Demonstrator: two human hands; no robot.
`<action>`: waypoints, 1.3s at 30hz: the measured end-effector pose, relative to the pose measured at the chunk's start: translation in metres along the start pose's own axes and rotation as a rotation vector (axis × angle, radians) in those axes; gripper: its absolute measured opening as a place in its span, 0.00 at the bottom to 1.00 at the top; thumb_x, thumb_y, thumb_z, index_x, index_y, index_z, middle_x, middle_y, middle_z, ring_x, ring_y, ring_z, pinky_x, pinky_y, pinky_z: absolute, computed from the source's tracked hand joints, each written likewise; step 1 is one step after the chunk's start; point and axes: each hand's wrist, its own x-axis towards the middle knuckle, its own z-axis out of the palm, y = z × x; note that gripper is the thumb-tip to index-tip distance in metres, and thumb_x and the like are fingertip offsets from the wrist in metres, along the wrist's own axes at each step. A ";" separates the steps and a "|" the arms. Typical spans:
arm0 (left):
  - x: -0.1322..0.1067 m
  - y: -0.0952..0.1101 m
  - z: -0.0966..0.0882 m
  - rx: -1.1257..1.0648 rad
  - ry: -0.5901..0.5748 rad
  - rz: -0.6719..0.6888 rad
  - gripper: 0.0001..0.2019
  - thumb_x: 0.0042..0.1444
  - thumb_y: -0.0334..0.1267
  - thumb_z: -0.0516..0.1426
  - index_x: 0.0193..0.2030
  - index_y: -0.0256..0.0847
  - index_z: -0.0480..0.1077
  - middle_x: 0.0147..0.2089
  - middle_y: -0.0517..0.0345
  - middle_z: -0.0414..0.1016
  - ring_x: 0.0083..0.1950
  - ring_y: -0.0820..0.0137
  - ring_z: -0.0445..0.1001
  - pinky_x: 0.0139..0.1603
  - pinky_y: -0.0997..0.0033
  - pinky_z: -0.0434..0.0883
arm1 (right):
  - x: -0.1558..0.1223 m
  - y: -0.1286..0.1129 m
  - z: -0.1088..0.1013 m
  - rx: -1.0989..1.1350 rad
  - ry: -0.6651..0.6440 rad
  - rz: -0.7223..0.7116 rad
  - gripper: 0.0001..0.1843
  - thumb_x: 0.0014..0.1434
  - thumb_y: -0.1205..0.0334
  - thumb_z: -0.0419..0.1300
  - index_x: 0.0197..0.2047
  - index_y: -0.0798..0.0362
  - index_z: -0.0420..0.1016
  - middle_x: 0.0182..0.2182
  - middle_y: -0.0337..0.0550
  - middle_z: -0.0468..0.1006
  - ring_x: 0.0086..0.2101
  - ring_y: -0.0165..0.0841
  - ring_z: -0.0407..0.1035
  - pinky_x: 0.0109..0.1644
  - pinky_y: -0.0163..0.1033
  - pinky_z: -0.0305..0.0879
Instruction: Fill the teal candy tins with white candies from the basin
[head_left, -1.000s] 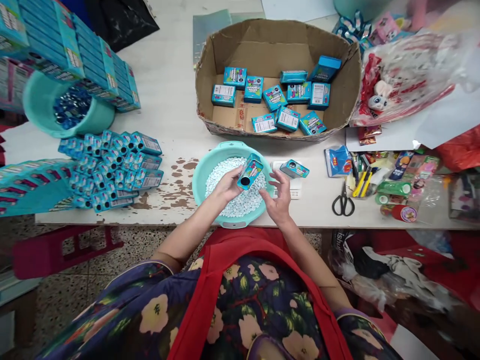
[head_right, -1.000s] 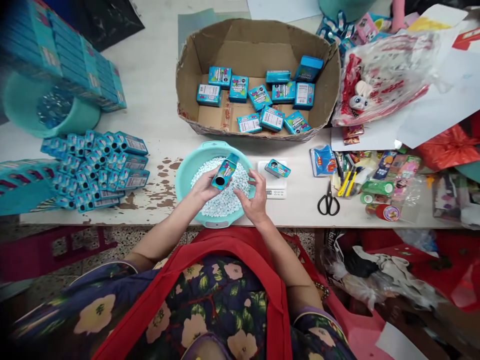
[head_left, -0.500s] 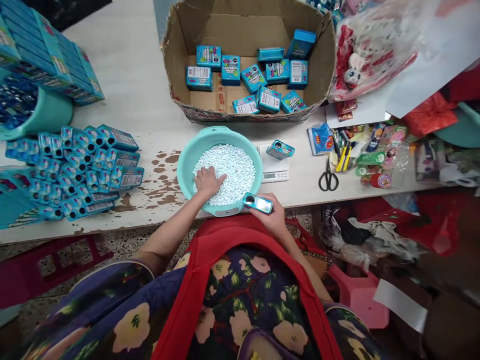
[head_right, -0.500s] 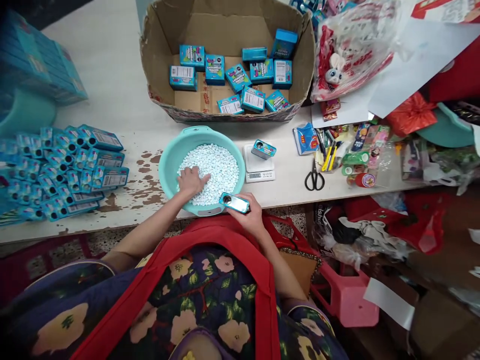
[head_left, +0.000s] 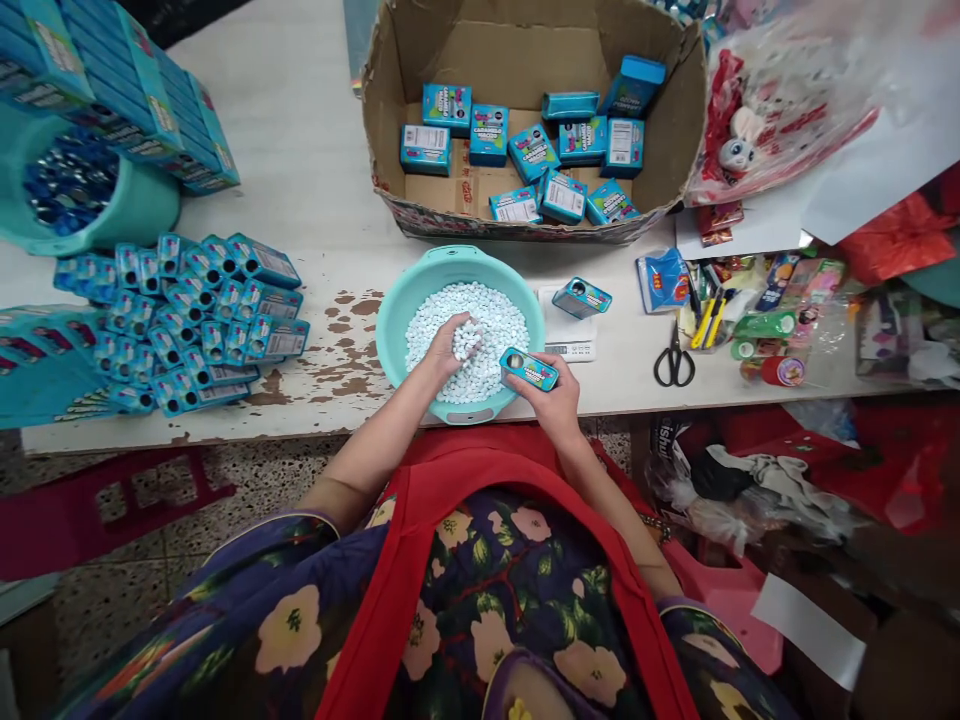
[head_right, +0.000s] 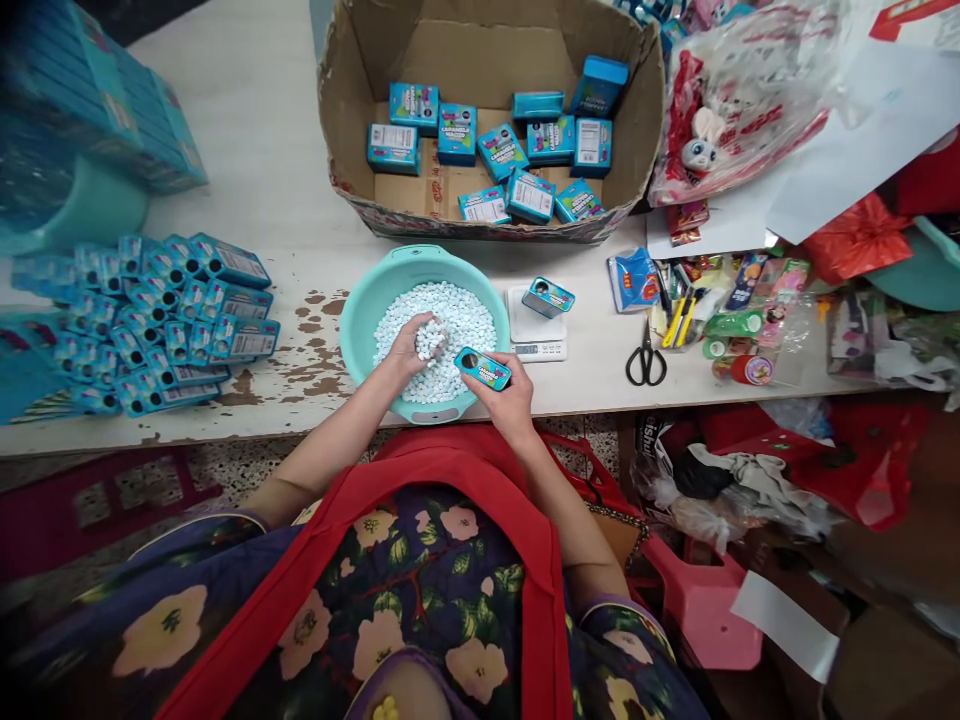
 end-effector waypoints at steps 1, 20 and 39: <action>-0.007 0.007 0.003 -0.060 -0.037 0.019 0.11 0.46 0.43 0.60 0.30 0.40 0.64 0.23 0.61 0.67 0.20 0.75 0.65 0.16 0.79 0.55 | 0.006 -0.001 0.003 -0.043 -0.010 -0.064 0.23 0.45 0.51 0.72 0.42 0.50 0.74 0.37 0.40 0.77 0.38 0.35 0.72 0.45 0.42 0.70; -0.043 0.026 0.045 -0.053 0.016 0.691 0.15 0.49 0.45 0.64 0.27 0.41 0.62 0.23 0.66 0.67 0.22 0.78 0.68 0.23 0.77 0.67 | 0.037 -0.008 0.049 -0.264 -0.131 -0.317 0.17 0.47 0.57 0.70 0.41 0.48 0.76 0.38 0.41 0.75 0.41 0.40 0.72 0.47 0.44 0.68; -0.048 0.024 0.064 0.062 -0.004 0.711 0.20 0.53 0.50 0.63 0.24 0.41 0.60 0.19 0.67 0.64 0.18 0.79 0.66 0.19 0.78 0.64 | 0.043 -0.017 0.037 -0.229 -0.138 -0.319 0.17 0.47 0.58 0.70 0.41 0.48 0.77 0.37 0.40 0.75 0.40 0.38 0.72 0.47 0.43 0.68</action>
